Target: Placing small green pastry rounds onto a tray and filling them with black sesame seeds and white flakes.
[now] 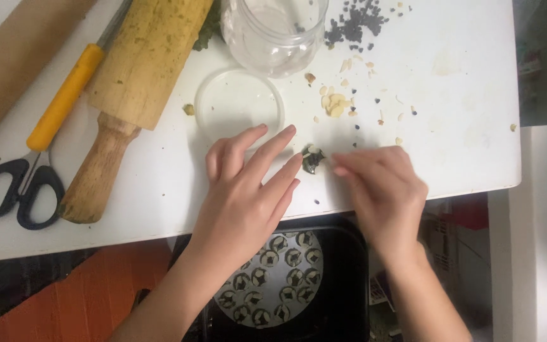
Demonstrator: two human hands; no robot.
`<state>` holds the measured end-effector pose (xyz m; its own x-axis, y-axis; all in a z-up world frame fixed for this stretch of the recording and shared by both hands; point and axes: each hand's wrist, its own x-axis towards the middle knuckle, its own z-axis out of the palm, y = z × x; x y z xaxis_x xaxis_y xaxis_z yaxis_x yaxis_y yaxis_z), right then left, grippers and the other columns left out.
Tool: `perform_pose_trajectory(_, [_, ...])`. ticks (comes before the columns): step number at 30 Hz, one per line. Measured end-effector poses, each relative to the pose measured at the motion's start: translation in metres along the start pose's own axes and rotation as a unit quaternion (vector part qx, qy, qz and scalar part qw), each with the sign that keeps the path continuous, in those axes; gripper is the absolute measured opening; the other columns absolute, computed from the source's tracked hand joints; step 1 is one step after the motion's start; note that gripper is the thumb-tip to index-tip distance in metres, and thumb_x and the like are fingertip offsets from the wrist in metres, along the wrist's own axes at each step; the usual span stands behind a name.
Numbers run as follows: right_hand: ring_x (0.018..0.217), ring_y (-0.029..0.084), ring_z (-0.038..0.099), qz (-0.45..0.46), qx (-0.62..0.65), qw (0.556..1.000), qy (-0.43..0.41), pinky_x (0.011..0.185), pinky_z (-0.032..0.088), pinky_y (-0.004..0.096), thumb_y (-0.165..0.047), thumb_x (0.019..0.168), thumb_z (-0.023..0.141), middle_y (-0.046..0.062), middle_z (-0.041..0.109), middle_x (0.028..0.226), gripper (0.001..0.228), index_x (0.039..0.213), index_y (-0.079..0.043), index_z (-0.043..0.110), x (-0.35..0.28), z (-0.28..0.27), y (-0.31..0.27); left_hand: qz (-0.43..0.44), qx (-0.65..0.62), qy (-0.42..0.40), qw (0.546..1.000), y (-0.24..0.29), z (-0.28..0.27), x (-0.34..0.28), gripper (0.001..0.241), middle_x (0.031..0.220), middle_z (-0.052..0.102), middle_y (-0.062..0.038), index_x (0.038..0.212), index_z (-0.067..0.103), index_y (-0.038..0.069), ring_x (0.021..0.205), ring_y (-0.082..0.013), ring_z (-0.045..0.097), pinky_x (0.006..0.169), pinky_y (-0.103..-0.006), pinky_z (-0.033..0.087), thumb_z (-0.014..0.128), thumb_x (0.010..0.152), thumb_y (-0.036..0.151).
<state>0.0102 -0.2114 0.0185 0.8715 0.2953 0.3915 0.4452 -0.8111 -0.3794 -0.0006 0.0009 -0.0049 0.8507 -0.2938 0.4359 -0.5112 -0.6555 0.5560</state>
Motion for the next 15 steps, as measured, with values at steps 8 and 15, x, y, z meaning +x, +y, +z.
perform_pose_trajectory(8, [0.089, 0.019, 0.068, 0.117, 0.077, 0.989, -0.046, 0.076, 0.053, 0.030, 0.003, 0.096, 0.072, 0.009, 0.077, 0.105, 0.020, 0.115, -0.002, 0.077, 0.031, -0.010, 0.000, -0.011, -0.008, -0.007, 1.000, 0.001, -0.001, 0.000, 0.027, 0.144, 0.060, -0.010, 0.116, 0.075, 0.002, 0.135, -0.0309, 0.045, 0.111, -0.0496, 0.034, 0.077, 0.094, 0.016])
perform_pose_trajectory(15, [0.092, 0.012, 0.069, 0.151, 0.170, 0.971, -0.079, 0.086, 0.055, 0.026, 0.003, 0.102, 0.061, 0.005, 0.078, 0.111, 0.024, 0.119, -0.006, 0.075, 0.021, -0.012, -0.003, -0.011, -0.011, -0.008, 1.000, 0.000, 0.000, -0.001, 0.027, 0.144, 0.060, -0.010, 0.116, 0.076, 0.002, 0.136, -0.0309, 0.045, 0.111, -0.0499, 0.034, 0.077, 0.094, 0.017])
